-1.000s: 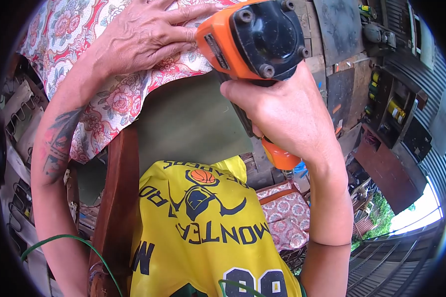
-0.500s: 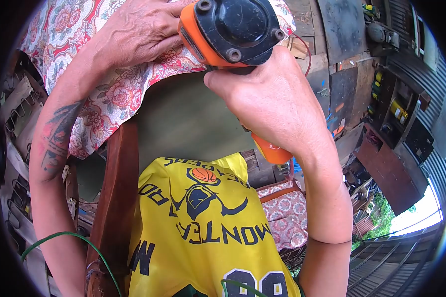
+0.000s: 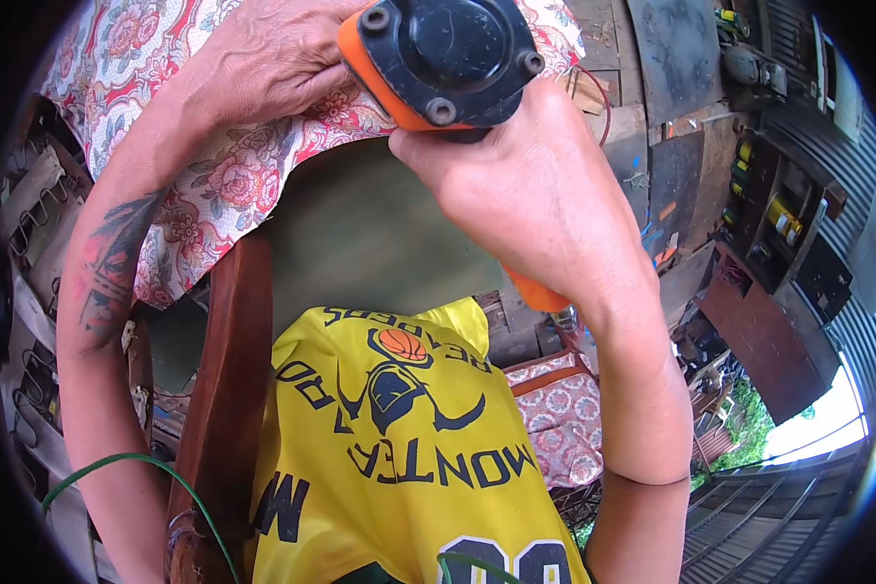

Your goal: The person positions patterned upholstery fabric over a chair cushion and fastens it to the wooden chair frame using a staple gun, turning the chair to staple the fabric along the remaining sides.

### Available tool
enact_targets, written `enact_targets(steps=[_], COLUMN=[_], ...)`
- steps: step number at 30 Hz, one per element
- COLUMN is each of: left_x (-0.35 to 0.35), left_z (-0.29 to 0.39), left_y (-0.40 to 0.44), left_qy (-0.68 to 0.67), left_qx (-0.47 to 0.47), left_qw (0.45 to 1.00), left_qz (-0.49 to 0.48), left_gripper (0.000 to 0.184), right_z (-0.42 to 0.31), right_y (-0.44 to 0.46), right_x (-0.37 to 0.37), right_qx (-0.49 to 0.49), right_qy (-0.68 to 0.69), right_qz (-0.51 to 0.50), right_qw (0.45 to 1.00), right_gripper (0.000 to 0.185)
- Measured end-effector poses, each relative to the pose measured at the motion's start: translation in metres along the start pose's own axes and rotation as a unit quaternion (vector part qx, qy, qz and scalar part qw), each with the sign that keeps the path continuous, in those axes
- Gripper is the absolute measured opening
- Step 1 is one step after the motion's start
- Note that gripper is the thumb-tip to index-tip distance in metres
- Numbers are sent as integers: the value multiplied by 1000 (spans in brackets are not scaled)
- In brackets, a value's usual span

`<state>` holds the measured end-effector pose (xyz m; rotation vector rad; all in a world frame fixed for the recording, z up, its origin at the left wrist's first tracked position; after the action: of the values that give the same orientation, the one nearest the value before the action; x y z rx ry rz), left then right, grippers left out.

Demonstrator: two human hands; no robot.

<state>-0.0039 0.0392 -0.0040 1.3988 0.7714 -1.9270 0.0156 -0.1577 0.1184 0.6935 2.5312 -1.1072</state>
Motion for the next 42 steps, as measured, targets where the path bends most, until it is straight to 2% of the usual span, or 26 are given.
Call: enact_targets(steps=[2,5,12,15,18,19,20,22,24,26,28,30,31,32,34,35,36,37,39,40,42], left_x=[4,3,-6,-6,-3,-6,-10,-16,-24,-32,-32,-34,-24,-16,-15,-9,-9,-10,-7,-4,-4], left_z=[0,1,5,1,4,6,7,6,11,17,20,31,38,40,48,48,48,48,44,39,33], left_y=[-1,0,-1,-3,-1,-2,-1,0,4,4,3,0,0,-3,-5,-11,-11,-12,-16,-17,-18], left_qy=[44,4,5,-24,16,22,31,-22,-17,-24,-7,-55,35,40,-21,11,14,-3,-41,-42,-122], left_qx=[6,-12,9,11,1,-7,2,1,17,-17,5,-33,-13,-2,-20,-61,-55,-32,-1,4,-21], left_qw=[999,1000,1000,999,1000,999,998,998,998,996,995,995,999,999,999,998,998,999,998,998,990], left_qz=[-1,-4,-7,-21,-21,-43,-46,-54,-65,-87,-98,-79,15,9,15,-3,-5,9,52,49,74], left_gripper=[55,52,49,47,47,48,48,47,47,50,55,58,68,68,92,73,73,56,26,26,14], right_z=[3,7,16,13,18,19,18,25,30,39,49,58,61,64,70,70,72,73,74,75,79], right_y=[-1,4,-15,-24,-44,-53,-60,-71,-75,-72,-72,-75,-77,-80,-89,-87,-89,-91,-96,-99,-102], right_x=[0,-1,-5,-11,-15,-19,-21,-19,-14,-6,2,7,7,6,6,10,10,11,10,11,12], right_qx=[5,22,70,-8,2,57,54,151,218,189,164,137,111,87,75,69,59,38,56,73,70], right_qy=[-9,13,52,18,84,121,128,239,265,266,272,279,263,242,241,239,236,233,248,257,245], right_qz=[0,-1,-9,12,65,54,65,39,-6,-24,-10,2,24,49,77,91,105,124,124,120,127], right_qw=[1000,1000,996,1000,994,990,988,958,939,945,948,951,958,965,964,964,964,964,959,956,959], right_gripper=[28,23,22,31,25,26,26,25,23,23,23,23,24,25,26,26,26,26,27,27,27])
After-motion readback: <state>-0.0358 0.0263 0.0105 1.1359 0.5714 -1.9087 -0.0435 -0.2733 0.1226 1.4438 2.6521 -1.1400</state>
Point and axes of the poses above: each hand's wrist, its own y-axis towards the middle knuckle, its own x-axis out of the palm, z = x × y, the point moved 3 cm from there along y, towards the middle knuckle, and after that the axes turned 8 degrees about -z, right-handed, at the moved point
